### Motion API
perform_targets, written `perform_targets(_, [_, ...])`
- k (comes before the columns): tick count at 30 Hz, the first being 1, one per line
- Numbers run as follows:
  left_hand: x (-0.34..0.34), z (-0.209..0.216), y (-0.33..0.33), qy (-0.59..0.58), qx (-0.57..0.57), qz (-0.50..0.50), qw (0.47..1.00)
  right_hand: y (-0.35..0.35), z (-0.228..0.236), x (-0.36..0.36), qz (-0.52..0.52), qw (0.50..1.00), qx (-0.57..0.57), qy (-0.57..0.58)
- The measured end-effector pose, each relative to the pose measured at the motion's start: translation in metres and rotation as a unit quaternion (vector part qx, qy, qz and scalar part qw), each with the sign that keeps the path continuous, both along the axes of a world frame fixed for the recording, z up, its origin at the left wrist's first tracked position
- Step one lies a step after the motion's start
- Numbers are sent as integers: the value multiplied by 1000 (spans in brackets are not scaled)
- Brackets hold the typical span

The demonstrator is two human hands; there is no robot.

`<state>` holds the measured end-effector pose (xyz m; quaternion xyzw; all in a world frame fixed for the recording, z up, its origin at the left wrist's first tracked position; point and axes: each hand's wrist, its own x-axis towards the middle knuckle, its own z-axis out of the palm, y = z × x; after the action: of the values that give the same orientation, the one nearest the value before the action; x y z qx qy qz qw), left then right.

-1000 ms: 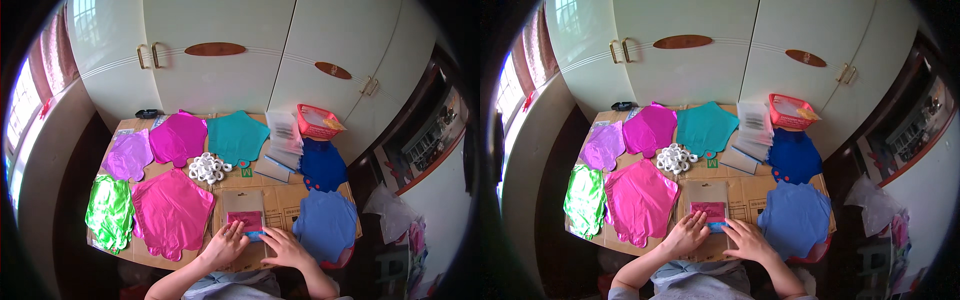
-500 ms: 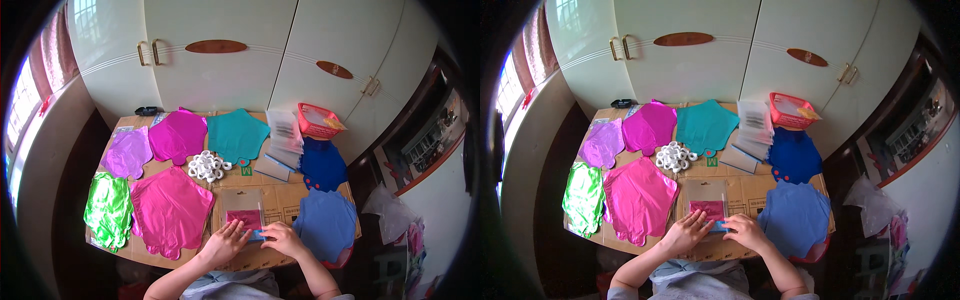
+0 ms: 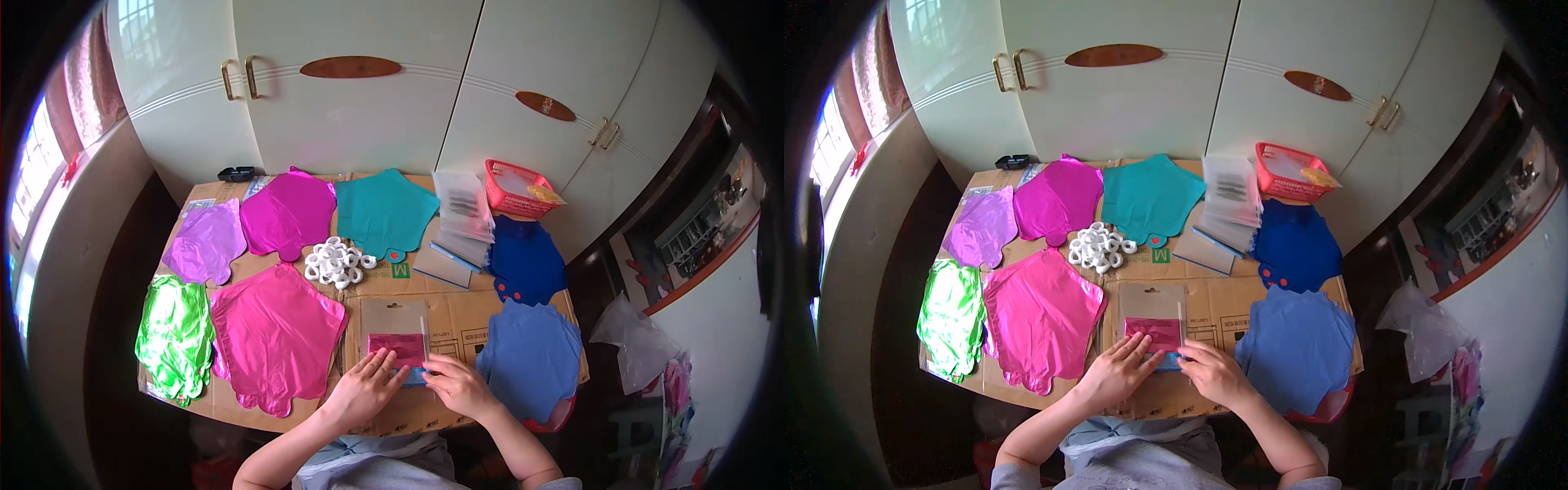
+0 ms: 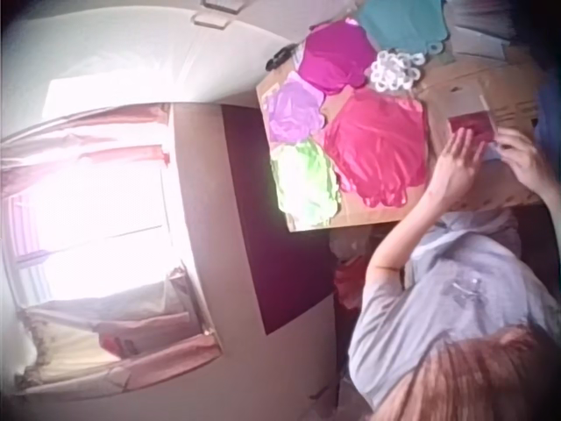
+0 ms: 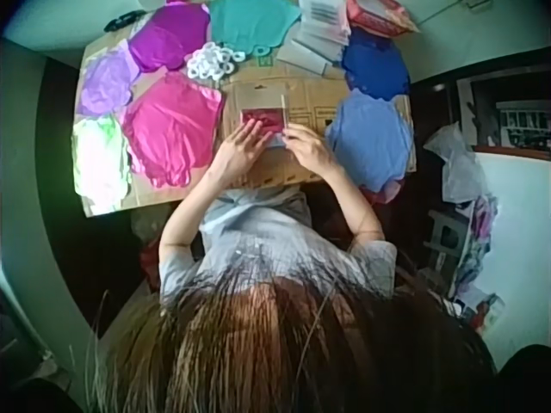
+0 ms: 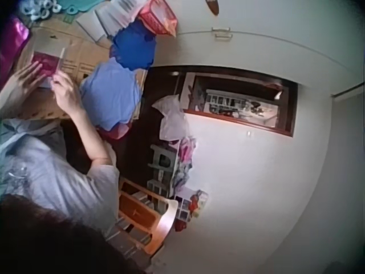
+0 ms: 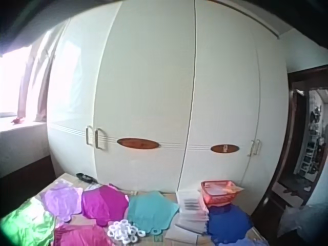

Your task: Manually folding and packing colored plastic liners into labeled plastic bags at a workstation.

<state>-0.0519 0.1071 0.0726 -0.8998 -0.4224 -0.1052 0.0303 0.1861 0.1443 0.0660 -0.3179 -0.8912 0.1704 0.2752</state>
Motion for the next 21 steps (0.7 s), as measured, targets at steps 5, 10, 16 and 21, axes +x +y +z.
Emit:
perform_targets(5, [19, 9, -14, -50, -20, 27, 998, 14, 3, 3, 59, 998, -19, -16])
perform_targets(10, [53, -11, -23, -105, 11, 34, 994, 17, 0, 6, 70, 997, -23, -8])
perform_targets(16, [72, -16, -25, -148, -33, 90, 984, 17, -2, 8, 74, 997, -15, -22])
perform_targets(21, [78, -17, -23, -157, -55, 117, 979, 15, -5, 8, 71, 997, 18, -33])
